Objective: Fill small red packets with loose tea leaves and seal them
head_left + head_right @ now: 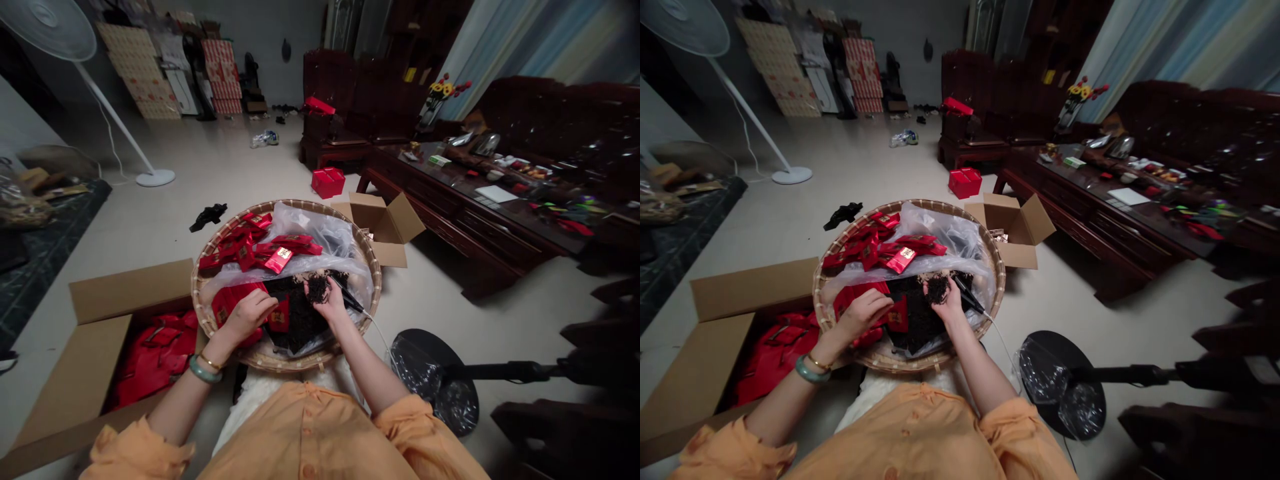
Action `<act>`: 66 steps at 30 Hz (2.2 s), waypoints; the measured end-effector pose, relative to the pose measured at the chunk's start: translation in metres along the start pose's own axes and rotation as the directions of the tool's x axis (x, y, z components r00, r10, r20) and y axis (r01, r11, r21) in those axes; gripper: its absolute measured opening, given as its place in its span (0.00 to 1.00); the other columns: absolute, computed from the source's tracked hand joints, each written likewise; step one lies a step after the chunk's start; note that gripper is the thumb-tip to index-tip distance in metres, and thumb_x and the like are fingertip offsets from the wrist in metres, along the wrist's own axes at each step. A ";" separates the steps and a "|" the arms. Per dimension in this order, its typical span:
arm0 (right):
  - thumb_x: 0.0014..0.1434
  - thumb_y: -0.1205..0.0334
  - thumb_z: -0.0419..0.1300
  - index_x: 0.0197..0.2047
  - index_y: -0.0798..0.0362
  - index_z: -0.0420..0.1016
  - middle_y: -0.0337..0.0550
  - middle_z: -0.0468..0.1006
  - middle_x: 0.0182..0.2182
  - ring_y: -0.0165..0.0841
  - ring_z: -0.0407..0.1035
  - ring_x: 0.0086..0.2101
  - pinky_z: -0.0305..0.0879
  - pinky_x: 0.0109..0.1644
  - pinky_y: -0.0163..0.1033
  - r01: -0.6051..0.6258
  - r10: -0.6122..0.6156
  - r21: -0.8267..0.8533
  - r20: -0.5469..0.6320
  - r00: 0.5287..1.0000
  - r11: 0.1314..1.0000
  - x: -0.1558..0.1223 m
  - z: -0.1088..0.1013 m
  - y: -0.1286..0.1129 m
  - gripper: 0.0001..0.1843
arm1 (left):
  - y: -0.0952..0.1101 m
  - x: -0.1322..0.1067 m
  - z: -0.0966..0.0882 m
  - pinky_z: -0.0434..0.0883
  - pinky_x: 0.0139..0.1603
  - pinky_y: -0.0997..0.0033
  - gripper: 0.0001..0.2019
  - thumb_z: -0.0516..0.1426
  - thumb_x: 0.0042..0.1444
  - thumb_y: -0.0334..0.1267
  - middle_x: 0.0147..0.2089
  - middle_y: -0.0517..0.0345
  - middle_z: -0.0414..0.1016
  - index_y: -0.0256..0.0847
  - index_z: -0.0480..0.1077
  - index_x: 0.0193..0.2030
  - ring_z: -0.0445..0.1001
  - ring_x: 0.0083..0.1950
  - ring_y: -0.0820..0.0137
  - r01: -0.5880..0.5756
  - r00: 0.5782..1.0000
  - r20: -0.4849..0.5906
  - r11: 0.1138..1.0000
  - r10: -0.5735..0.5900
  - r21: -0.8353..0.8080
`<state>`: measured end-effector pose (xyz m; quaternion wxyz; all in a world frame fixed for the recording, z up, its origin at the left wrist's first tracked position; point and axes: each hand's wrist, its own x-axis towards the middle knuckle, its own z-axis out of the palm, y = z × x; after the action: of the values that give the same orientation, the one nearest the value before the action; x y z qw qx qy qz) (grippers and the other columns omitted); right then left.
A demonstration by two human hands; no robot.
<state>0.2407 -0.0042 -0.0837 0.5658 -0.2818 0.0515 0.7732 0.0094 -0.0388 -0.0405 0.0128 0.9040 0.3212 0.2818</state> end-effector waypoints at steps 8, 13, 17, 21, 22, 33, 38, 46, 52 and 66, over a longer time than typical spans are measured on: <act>0.59 0.56 0.47 0.29 0.53 0.69 0.44 0.79 0.26 0.35 0.74 0.32 0.72 0.38 0.44 0.143 -0.143 0.006 0.111 0.983 0.990 -0.023 0.052 -0.023 0.15 | 0.011 0.053 -0.006 0.68 0.41 0.65 0.06 0.49 0.61 0.33 0.35 0.52 0.70 0.36 0.67 0.39 0.66 0.38 0.68 0.038 0.992 -0.122 0.998 -0.031 0.056; 0.60 0.55 0.46 0.28 0.53 0.69 0.43 0.79 0.26 0.34 0.74 0.31 0.72 0.39 0.46 0.222 -0.223 0.025 0.189 0.956 0.975 -0.036 0.090 -0.037 0.16 | 0.017 0.081 0.008 0.69 0.41 0.64 0.09 0.48 0.62 0.35 0.35 0.51 0.68 0.36 0.67 0.35 0.66 0.38 0.67 0.036 0.999 -0.020 0.998 -0.035 0.044; 0.58 0.54 0.47 0.28 0.52 0.69 0.41 0.78 0.25 0.35 0.74 0.31 0.72 0.39 0.46 0.256 -0.240 -0.036 0.244 0.940 0.966 -0.034 0.099 -0.032 0.15 | 0.018 0.090 0.013 0.69 0.42 0.65 0.08 0.50 0.61 0.36 0.38 0.51 0.68 0.37 0.68 0.36 0.66 0.41 0.67 0.037 0.998 0.042 0.998 -0.035 -0.049; 0.57 0.54 0.50 0.27 0.52 0.69 0.40 0.78 0.25 0.33 0.73 0.29 0.71 0.37 0.42 0.294 -0.260 -0.094 0.268 0.928 0.951 -0.028 0.097 -0.025 0.14 | 0.014 0.094 0.012 0.68 0.45 0.66 0.06 0.53 0.59 0.35 0.41 0.51 0.67 0.37 0.69 0.36 0.66 0.43 0.67 0.029 0.997 0.081 0.988 -0.017 -0.155; 0.56 0.54 0.51 0.26 0.52 0.69 0.39 0.78 0.25 0.33 0.73 0.29 0.71 0.37 0.41 0.313 -0.276 -0.102 0.275 0.921 0.944 -0.027 0.097 -0.024 0.13 | 0.012 0.094 0.012 0.68 0.45 0.66 0.06 0.53 0.59 0.36 0.41 0.51 0.67 0.38 0.70 0.36 0.66 0.43 0.67 0.029 0.996 0.085 0.984 -0.014 -0.177; 0.52 0.63 0.54 0.27 0.54 0.73 0.38 0.78 0.26 0.30 0.72 0.30 0.68 0.41 0.37 0.582 -0.462 -0.304 0.384 0.800 0.755 -0.025 0.095 -0.016 0.08 | 0.006 0.096 0.020 0.68 0.44 0.65 0.05 0.55 0.57 0.35 0.39 0.52 0.67 0.39 0.72 0.33 0.67 0.42 0.67 0.038 0.997 0.067 0.976 -0.024 -0.215; 0.55 0.60 0.51 0.26 0.54 0.75 0.39 0.78 0.26 0.30 0.71 0.32 0.66 0.43 0.35 0.652 -0.507 -0.417 0.413 0.756 0.633 -0.024 0.092 -0.014 0.14 | 0.005 0.095 0.020 0.68 0.46 0.63 0.03 0.57 0.55 0.34 0.41 0.52 0.68 0.39 0.72 0.33 0.68 0.45 0.66 0.019 1.000 0.025 0.976 -0.014 -0.215; 0.61 0.54 0.48 0.27 0.52 0.77 0.38 0.78 0.27 0.29 0.70 0.32 0.62 0.42 0.33 0.729 -0.495 -0.617 0.554 0.669 0.296 -0.027 0.085 -0.014 0.21 | 0.007 0.094 0.019 0.70 0.44 0.64 0.03 0.58 0.53 0.34 0.40 0.51 0.69 0.39 0.73 0.32 0.68 0.44 0.65 0.034 0.999 0.002 0.978 -0.034 -0.204; 0.60 0.52 0.50 0.29 0.50 0.78 0.37 0.79 0.29 0.31 0.71 0.36 0.61 0.50 0.35 0.675 -0.398 -0.697 0.563 0.724 0.242 -0.024 0.074 -0.017 0.19 | 0.007 0.092 0.018 0.70 0.43 0.64 0.03 0.56 0.53 0.31 0.40 0.51 0.69 0.38 0.71 0.31 0.69 0.42 0.66 0.043 0.999 -0.023 0.978 -0.049 -0.202; 0.61 0.48 0.48 0.43 0.49 0.74 0.40 0.77 0.42 0.31 0.68 0.45 0.62 0.50 0.38 0.529 -0.343 -0.589 0.404 0.848 0.611 -0.037 0.065 -0.027 0.19 | 0.017 0.086 0.015 0.70 0.46 0.61 0.05 0.53 0.57 0.33 0.42 0.51 0.71 0.39 0.70 0.36 0.69 0.45 0.66 0.026 0.998 -0.052 0.988 -0.034 -0.150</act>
<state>0.2476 -0.0001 -0.0042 0.5958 -0.3726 -0.3781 0.6028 0.0816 0.0007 -0.0067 0.0760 0.8876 0.3129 0.3295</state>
